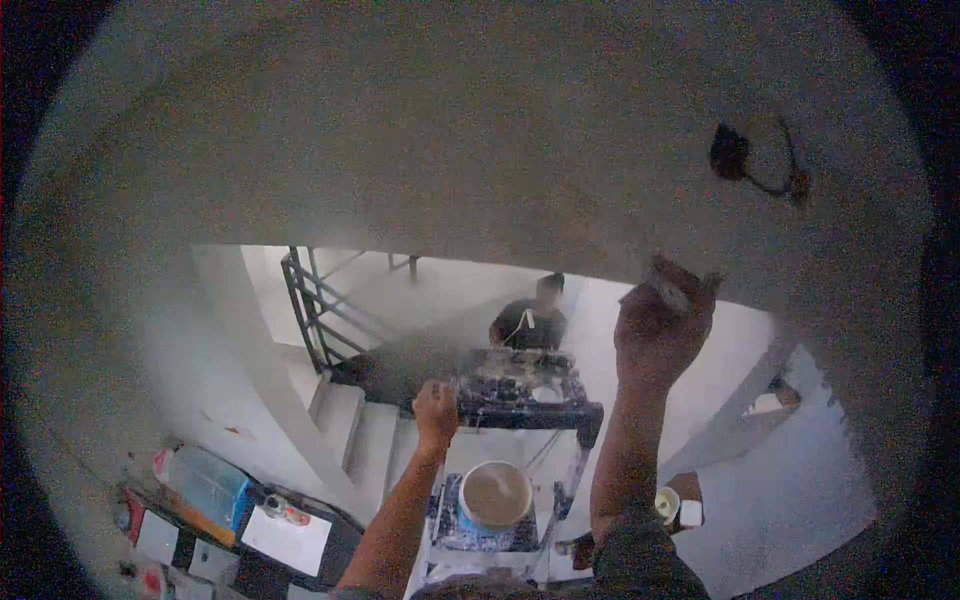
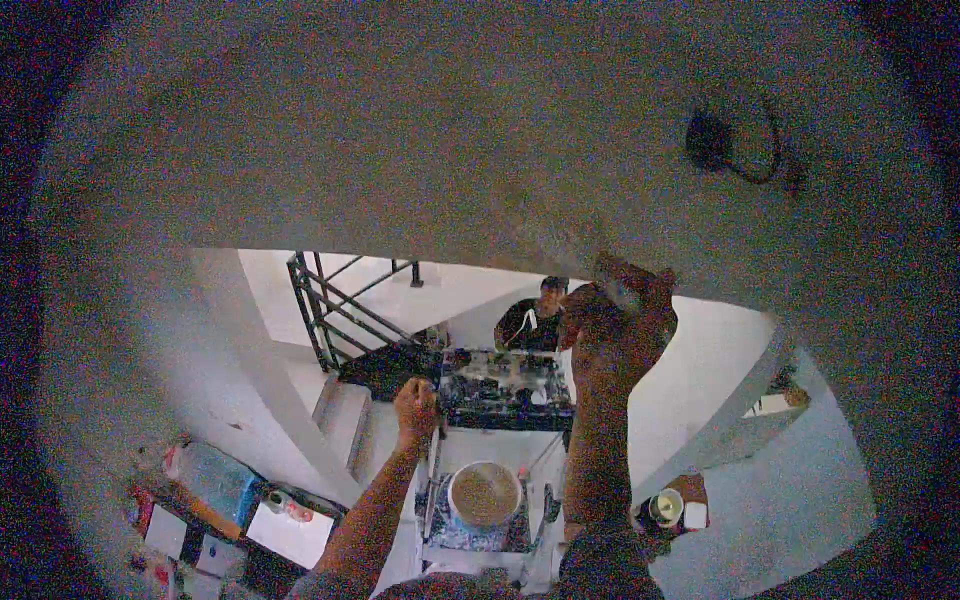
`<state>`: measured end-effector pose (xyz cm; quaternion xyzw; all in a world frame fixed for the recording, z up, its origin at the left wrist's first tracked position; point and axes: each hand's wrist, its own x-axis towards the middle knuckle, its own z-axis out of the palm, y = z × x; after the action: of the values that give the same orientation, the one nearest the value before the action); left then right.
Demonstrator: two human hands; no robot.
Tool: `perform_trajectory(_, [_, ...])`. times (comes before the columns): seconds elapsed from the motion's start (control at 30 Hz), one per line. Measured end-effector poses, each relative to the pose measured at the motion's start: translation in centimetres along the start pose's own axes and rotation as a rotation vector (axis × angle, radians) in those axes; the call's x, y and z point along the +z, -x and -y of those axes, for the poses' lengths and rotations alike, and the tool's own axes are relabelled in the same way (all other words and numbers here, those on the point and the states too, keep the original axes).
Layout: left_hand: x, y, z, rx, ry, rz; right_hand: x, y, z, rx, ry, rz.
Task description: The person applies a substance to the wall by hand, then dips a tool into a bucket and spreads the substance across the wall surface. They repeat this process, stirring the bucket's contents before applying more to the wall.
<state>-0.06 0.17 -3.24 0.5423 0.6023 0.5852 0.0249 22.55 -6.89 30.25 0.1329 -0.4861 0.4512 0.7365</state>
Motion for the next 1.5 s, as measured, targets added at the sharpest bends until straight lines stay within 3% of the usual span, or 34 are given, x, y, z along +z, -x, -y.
perform_trajectory(0.03, [-0.5, -0.5, -1.2, 0.008, 0.004, -0.012, -0.9, -0.8, -0.5, -0.005, 0.064, -0.085])
perform_trajectory(0.1, [-1.3, -0.4, -3.4, -0.270, 0.197, -0.055, -1.1, -2.1, -0.9, -0.007, 0.124, -0.162])
perform_trajectory(0.17, [-1.2, -0.6, -3.3, -0.265, 0.179, -0.066, -0.3, -2.8, -1.3, -0.221, 0.684, 0.015])
perform_trajectory(0.2, [-1.1, -0.5, -3.3, -0.261, 0.160, -0.066, 0.4, -3.4, -2.1, -0.218, 0.679, 0.022])
perform_trajectory(0.23, [-1.0, -0.4, -3.3, -0.264, 0.161, -0.073, 1.2, -3.9, -3.0, -0.341, 0.811, 0.062])
perform_trajectory(0.3, [-0.9, -0.2, -3.1, -0.085, 0.059, -0.112, 2.1, -5.4, -4.0, -0.465, 0.942, 0.103])
perform_trajectory(0.37, [-1.3, -0.3, -3.9, -0.132, 0.066, -0.098, 2.7, -6.9, -4.4, -0.977, 1.497, 0.642])
perform_trajectory(0.4, [-1.5, -0.4, -4.2, -0.179, 0.071, -0.081, 2.9, -6.3, -4.7, -0.977, 1.498, 0.640])
perform_trajectory(0.47, [-0.1, 0.0, -1.9, -0.096, 0.031, -0.109, 2.9, -4.6, -5.3, -0.597, 1.791, 0.756])
perform_trajectory(0.5, [0.4, 0.1, -1.0, -0.013, -0.009, -0.141, 3.3, -4.2, -4.6, -0.599, 1.792, 0.757])
perform_trajectory(0.53, [0.2, -0.2, -1.5, -0.015, -0.006, -0.143, 4.2, -3.9, -3.4, -0.399, 1.787, 0.777])
perform_trajectory(0.57, [0.0, -0.3, -2.0, -0.107, 0.048, -0.118, 5.0, -3.8, -2.3, -0.195, 1.773, 0.791])
perform_trajectory(0.6, [-0.2, -0.3, -2.3, -0.196, 0.100, -0.090, 5.6, -3.9, -1.3, -0.191, 1.775, 0.791])
perform_trajectory(0.67, [0.3, 0.0, -1.3, -0.081, 0.067, -0.110, 6.6, -4.6, 0.0, -0.495, 1.478, 0.668])
perform_trajectory(0.7, [-0.1, 0.0, -1.8, 0.037, 0.033, -0.132, 6.8, -5.1, -0.3, -0.494, 1.478, 0.669])
perform_trajectory(0.73, [-0.4, 0.0, -2.3, 0.035, 0.032, -0.130, 7.1, -5.7, -0.8, -0.631, 1.462, 0.610])
perform_trajectory(0.77, [-0.7, -0.1, -2.9, -0.091, 0.078, -0.105, 7.5, -6.3, -1.2, -0.767, 1.442, 0.547])
perform_trajectory(0.8, [-1.2, -0.2, -3.8, -0.215, 0.122, -0.081, 6.8, -7.0, -2.3, -0.767, 1.441, 0.545])
perform_trajectory(0.9, [-1.3, -0.1, -4.6, -0.172, 0.084, -0.151, 4.7, -7.3, -4.8, -0.877, 1.493, 0.706])
perform_trajectory(0.97, [0.0, 0.2, -1.9, -0.140, 0.093, -0.122, 5.1, -4.7, -4.0, -0.449, 1.723, 0.803])
perform_trajectory(1.03, [0.3, -0.2, -1.4, -0.111, 0.105, -0.097, 6.3, -2.8, -1.3, -0.309, 1.736, 0.848])
perform_trajectory(1.13, [-0.5, 0.1, -2.5, -0.263, 0.178, -0.012, 6.5, 1.1, 2.5, 0.019, 1.872, 0.923])
perform_trajectory(1.2, [-0.4, 0.7, -1.2, 0.341, -0.279, -0.173, 4.8, 4.7, 4.6, 0.142, 1.800, 0.990])
perform_trajectory(1.23, [-0.5, 0.7, -1.3, 0.316, -0.364, -0.076, 3.0, 6.5, 4.6, 0.180, 1.786, 0.994])
perform_trajectory(1.27, [-0.5, 0.7, -1.3, 0.283, -0.449, 0.034, -0.1, 8.8, 3.5, 0.403, 1.568, 0.938])
perform_trajectory(1.3, [-0.2, 0.9, -0.9, 0.366, -0.455, -0.080, -3.1, 11.5, 2.0, 0.625, 1.343, 0.862])
perform_trajectory(1.33, [0.0, 1.5, -0.2, 0.441, -0.460, -0.187, -5.6, 14.4, 0.2, 0.808, 1.343, 0.890])
perform_trajectory(1.37, [0.1, 1.3, 0.2, 0.413, -0.436, -0.161, -9.0, 17.2, -2.2, 0.989, 1.338, 0.917])
perform_trajectory(1.4, [0.4, 1.1, 0.3, 0.513, -0.495, -0.333, -17.3, 23.8, -2.7, 1.063, 1.313, 0.899])
perform_trajectory(1.43, [1.7, 1.6, 2.7, 0.112, -0.296, -0.093, -22.0, 29.0, -8.7, 0.659, 1.453, 1.158])
perform_trajectory(1.47, [-0.2, 1.5, 0.5, 0.003, -0.172, 0.046, -25.6, 33.0, -10.5, 0.598, 1.491, 1.246])
perform_trajectory(1.5, [-0.7, 1.6, 0.0, 0.395, -0.458, -0.136, -28.2, 36.1, -12.2, 0.520, 1.524, 1.340])
